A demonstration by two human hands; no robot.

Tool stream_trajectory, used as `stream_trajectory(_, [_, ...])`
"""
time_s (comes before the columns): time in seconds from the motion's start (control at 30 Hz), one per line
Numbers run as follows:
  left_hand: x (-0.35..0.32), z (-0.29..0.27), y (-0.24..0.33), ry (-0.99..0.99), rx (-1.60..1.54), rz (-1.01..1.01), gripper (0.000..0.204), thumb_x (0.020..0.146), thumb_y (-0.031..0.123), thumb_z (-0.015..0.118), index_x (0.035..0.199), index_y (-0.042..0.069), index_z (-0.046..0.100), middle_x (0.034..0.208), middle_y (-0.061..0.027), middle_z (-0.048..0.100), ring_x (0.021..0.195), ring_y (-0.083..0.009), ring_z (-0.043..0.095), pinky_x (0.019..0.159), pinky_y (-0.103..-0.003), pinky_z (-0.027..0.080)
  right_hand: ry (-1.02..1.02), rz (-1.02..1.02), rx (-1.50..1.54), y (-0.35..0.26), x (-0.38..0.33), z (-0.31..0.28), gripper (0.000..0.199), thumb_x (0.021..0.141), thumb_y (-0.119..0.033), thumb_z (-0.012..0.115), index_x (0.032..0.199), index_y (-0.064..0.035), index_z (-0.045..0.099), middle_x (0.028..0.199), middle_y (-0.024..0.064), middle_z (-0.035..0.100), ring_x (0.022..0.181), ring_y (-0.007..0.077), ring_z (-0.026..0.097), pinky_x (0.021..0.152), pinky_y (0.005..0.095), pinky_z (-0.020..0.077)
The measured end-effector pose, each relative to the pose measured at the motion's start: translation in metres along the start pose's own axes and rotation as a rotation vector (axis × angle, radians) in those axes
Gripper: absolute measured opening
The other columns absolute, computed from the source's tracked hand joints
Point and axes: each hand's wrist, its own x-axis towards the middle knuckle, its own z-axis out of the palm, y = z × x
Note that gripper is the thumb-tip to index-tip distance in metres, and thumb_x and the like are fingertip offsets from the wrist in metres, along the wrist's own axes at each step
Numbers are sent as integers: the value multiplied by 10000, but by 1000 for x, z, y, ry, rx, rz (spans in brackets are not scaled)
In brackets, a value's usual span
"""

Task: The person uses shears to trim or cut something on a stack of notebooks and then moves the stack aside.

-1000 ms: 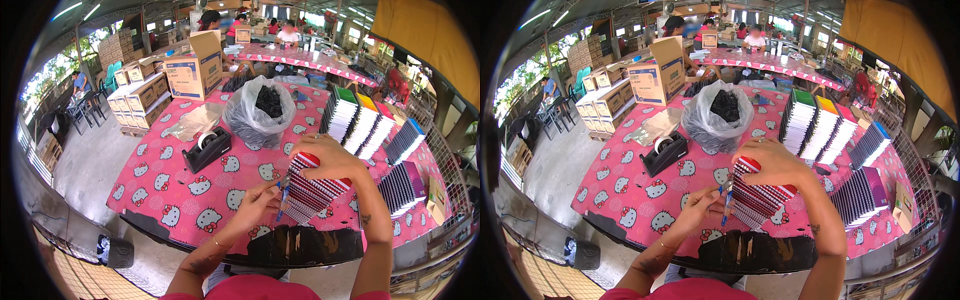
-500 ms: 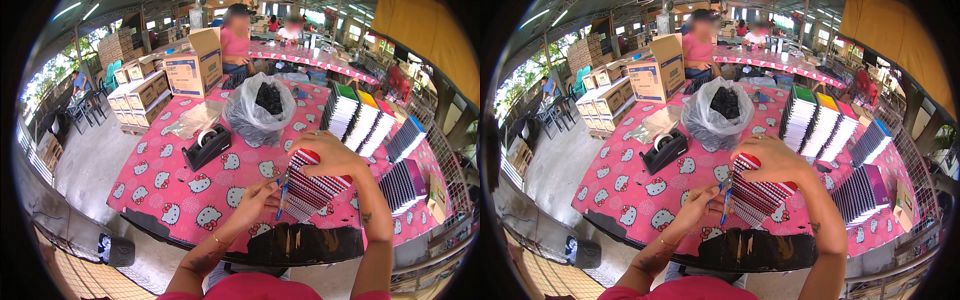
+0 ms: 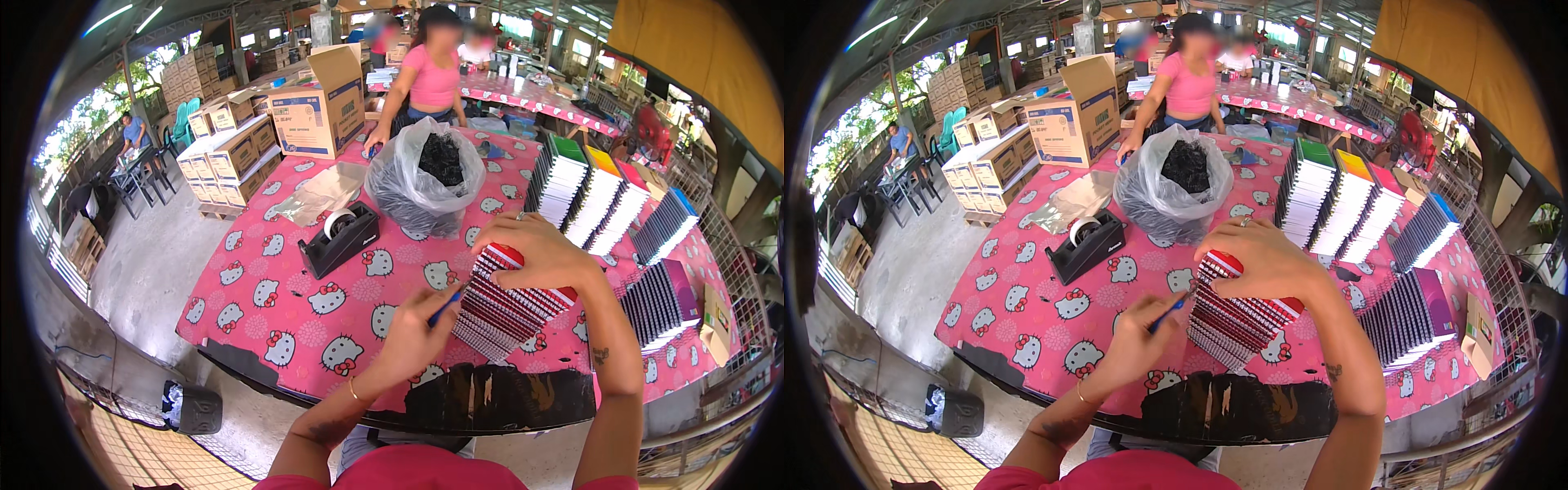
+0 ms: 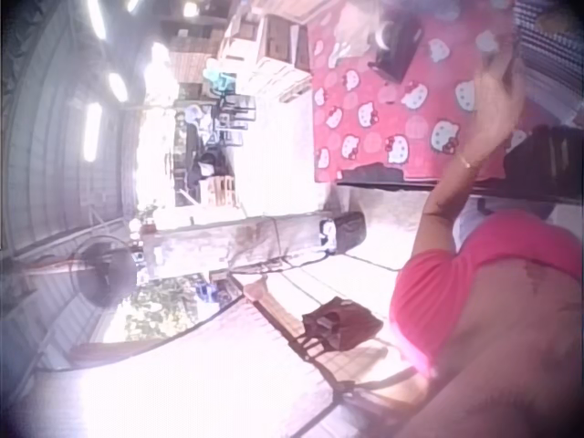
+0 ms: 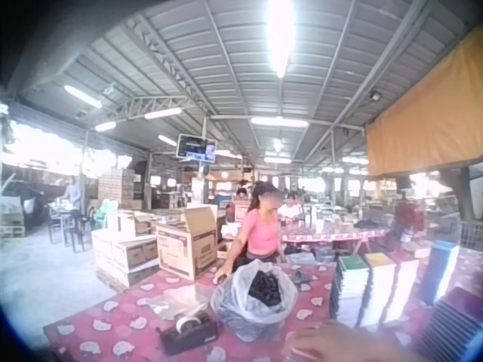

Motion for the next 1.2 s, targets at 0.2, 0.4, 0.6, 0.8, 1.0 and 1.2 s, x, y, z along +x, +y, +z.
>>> stream_trajectory(0.2, [-5,10,-20,-91,-740,-267,323,971,230,504,1089,-48,617,927,-106,652,744,-188,626,706,-289,504,-25,35,4,-4,-1,-3,423,685,-316,672,1071,-148,626,1156,74,602,1173,272,504,1040,466,319])
stream_trajectory(0.4, [-5,3,-8,3,-321,-160,375,966,280,514,1131,-45,602,955,-125,654,771,-206,636,749,-329,522,-13,24,-2,-1,-1,-1,429,687,-321,668,1078,-149,627,1154,70,602,1171,272,505,1033,473,321])
stream_trajectory(0.6, [-7,1,-16,-131,-602,-326,405,961,298,531,1182,-36,594,950,-123,639,759,-199,631,737,-324,528,-11,15,-4,0,0,1,430,688,-318,666,1081,-148,624,1153,68,603,1167,274,509,1027,475,323])
stream_trajectory(0.8, [-11,11,-14,-89,-663,-428,377,970,235,508,1219,-41,577,920,-99,629,760,-195,647,719,-302,532,-5,4,-11,1,-2,1,427,692,-290,672,1091,-148,615,1157,58,599,1168,263,509,1015,465,328])
stream_trajectory(1.0, [-18,16,-13,69,44,64,388,974,221,487,1255,-40,546,924,-94,634,784,-178,657,722,-304,540,-11,2,-35,1,-2,1,417,698,-241,689,1096,-149,604,1160,30,594,1167,244,507,1001,448,330])
stream_trajectory(1.2, [-19,20,-28,-80,-829,-492,389,978,273,490,1182,-51,555,950,-145,654,793,-240,665,754,-348,550,-10,6,-23,0,-2,1,420,696,-239,690,1096,-150,601,1162,33,592,1171,245,504,1001,448,329])
